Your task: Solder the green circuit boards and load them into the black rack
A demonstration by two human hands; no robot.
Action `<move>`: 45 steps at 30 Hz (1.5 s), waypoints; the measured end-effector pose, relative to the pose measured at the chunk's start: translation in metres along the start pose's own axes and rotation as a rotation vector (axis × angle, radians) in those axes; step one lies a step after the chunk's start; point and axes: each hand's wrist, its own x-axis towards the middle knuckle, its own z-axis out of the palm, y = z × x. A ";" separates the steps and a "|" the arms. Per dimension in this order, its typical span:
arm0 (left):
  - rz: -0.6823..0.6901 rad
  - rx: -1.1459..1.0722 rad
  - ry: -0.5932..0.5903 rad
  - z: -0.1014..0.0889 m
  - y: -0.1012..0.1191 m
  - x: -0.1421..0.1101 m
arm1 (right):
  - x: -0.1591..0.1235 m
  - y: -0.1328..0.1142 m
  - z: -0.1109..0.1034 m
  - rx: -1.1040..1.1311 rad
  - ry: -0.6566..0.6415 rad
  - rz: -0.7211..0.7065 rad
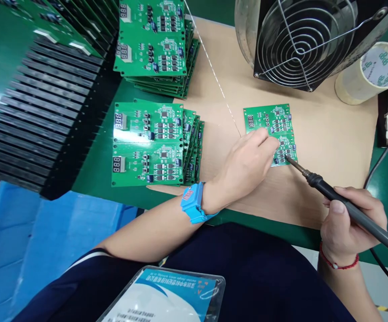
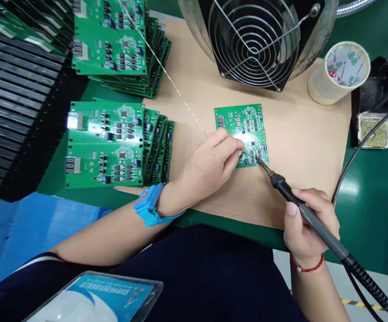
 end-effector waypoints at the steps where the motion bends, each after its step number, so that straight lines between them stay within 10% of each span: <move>1: 0.001 0.001 0.006 0.000 0.000 0.000 | 0.000 0.000 0.000 -0.003 -0.001 -0.003; 28: 0.150 0.179 -0.017 0.003 0.007 -0.001 | 0.001 -0.004 -0.005 -0.007 -0.033 -0.009; 45: -0.096 0.142 0.098 -0.007 -0.008 0.001 | 0.000 -0.004 -0.002 -0.003 0.058 -0.010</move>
